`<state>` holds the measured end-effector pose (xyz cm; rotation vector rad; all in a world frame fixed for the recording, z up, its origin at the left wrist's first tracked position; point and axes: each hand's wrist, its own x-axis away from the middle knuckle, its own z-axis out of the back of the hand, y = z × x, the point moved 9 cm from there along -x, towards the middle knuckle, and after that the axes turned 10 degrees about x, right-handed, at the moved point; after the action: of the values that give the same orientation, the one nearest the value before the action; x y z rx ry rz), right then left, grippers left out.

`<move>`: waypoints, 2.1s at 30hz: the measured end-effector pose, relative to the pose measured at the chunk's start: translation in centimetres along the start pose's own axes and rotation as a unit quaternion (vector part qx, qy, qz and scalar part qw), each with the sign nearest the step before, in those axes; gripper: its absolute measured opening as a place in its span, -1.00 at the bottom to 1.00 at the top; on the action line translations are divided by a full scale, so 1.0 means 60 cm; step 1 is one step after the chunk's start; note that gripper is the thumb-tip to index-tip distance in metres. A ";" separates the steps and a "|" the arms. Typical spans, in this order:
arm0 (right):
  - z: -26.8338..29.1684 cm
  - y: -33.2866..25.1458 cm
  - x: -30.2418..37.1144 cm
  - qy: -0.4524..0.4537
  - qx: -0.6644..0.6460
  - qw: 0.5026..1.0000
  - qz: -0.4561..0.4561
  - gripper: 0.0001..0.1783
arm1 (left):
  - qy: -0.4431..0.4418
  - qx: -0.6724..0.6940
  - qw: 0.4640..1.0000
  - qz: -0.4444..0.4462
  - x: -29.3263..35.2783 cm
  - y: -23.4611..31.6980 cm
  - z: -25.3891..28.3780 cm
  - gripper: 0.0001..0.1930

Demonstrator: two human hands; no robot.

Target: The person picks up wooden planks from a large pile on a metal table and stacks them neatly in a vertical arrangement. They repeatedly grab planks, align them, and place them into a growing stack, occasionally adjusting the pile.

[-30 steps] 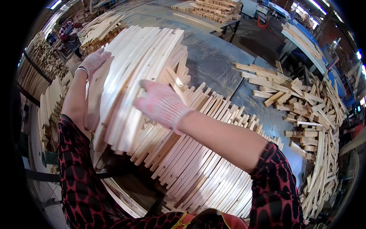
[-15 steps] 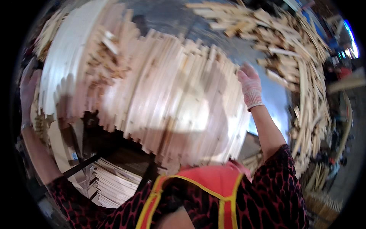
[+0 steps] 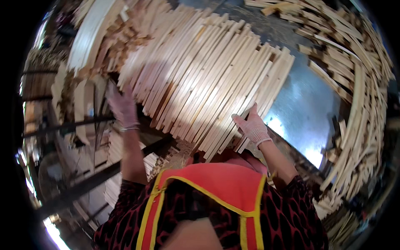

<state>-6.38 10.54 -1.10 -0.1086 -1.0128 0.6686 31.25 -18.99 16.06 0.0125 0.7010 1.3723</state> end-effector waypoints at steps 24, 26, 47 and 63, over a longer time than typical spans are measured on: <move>0.165 0.070 -0.082 0.016 -0.222 0.969 0.106 0.01 | -0.470 0.137 0.854 0.176 0.169 0.166 -0.244 -0.12; 0.173 0.080 -0.117 0.057 -0.159 0.982 0.082 -0.11 | -0.482 0.069 0.859 0.159 0.155 0.199 -0.287 -0.04; 0.385 -0.050 0.081 0.311 -0.236 0.854 0.345 -0.32 | -0.343 0.532 0.761 0.141 0.055 0.388 -0.043 -0.10; 0.362 0.000 0.186 0.289 -0.110 0.888 0.341 -0.47 | -0.202 0.596 0.771 0.102 0.199 0.273 0.030 0.15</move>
<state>-20.11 12.14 19.04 -0.8475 -0.4420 1.0716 17.89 -3.83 18.72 1.3945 1.1073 0.8549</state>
